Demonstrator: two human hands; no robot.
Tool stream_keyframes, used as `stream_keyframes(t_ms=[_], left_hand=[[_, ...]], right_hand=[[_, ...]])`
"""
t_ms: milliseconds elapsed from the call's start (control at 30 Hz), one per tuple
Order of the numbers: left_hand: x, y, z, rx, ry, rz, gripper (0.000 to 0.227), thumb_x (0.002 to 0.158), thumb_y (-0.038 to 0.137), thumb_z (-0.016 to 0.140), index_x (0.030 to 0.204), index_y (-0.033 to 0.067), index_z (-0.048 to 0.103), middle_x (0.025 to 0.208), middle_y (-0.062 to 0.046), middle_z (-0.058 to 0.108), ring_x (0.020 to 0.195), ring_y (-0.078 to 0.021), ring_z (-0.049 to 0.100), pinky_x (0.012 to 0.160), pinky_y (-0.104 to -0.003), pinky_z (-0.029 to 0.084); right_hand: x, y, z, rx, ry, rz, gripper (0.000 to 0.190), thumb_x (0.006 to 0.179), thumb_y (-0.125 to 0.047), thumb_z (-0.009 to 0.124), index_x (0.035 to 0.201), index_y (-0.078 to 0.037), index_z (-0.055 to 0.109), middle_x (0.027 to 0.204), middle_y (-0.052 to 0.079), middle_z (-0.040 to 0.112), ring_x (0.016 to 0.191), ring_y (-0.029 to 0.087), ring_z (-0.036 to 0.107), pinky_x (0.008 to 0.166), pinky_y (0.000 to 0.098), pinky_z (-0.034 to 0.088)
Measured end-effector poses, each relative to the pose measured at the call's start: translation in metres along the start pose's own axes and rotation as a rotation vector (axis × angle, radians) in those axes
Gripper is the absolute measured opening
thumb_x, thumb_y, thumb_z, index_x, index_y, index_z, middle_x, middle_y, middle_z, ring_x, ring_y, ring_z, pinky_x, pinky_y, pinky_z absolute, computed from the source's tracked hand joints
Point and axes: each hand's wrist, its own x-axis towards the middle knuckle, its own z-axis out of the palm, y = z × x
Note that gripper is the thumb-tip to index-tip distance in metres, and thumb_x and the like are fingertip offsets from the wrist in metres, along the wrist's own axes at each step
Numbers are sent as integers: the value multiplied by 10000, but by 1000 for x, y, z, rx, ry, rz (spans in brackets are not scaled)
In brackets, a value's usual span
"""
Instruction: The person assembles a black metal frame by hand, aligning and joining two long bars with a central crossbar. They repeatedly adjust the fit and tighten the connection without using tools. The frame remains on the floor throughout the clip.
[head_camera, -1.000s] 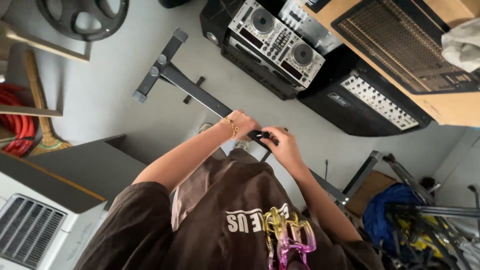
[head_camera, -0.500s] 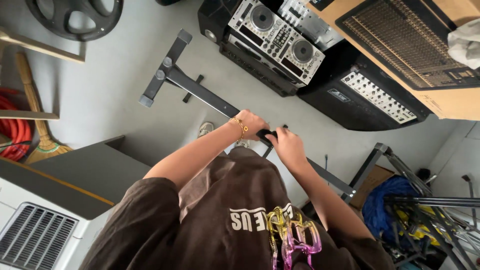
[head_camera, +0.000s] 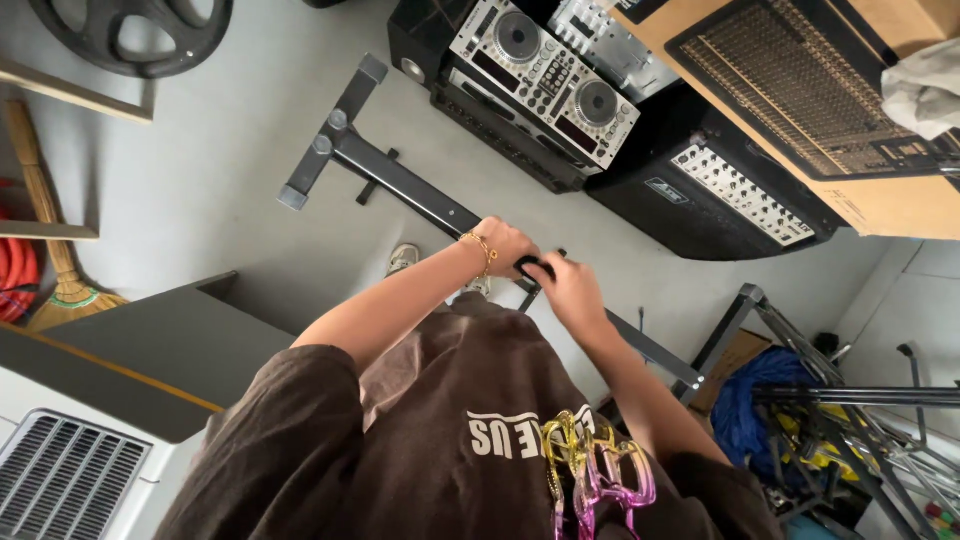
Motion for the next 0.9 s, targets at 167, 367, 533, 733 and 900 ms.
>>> stream_keyframes(t_ms=[167,367,533,733,900], left_hand=[[12,-1,20,42,11,-48,371,777,548,734,1109,390,688,1014,96,774,1023,-163,753,903,-388,592],[10,-2,14,3,-26,-23,400,806,501,733,1193,434,660,1087,107,759,1079,-188,737,942,-412,582],[9,-5,18,31,-32,13,386,817,486,739,1188,443,640,1101,132,745,1083,-185,732,947,-412,578],[6,-8,13,42,-54,20,361,851,516,674,1199,449,604,1140,153,726,1102,-171,722,961,-402,579],[2,-11,15,-4,-69,16,351,852,522,658,1188,431,614,1167,168,718,1123,-192,716,969,-413,584]], right_hand=[[9,4,9,192,38,146,291,952,-528,695,917,-239,694,612,20,690,687,259,728,680,383,579],[3,25,-8,406,-9,32,194,956,-118,596,1082,-154,738,990,134,736,951,352,702,818,437,571],[-26,59,-47,293,57,68,256,975,-128,634,1229,-152,662,1136,130,670,926,356,671,800,450,582],[-42,116,2,112,-180,84,646,736,-469,888,1211,-150,588,1069,145,495,908,488,665,814,582,580],[-40,135,30,80,-388,137,505,911,-478,712,1273,-160,560,1195,153,478,985,604,629,899,650,562]])
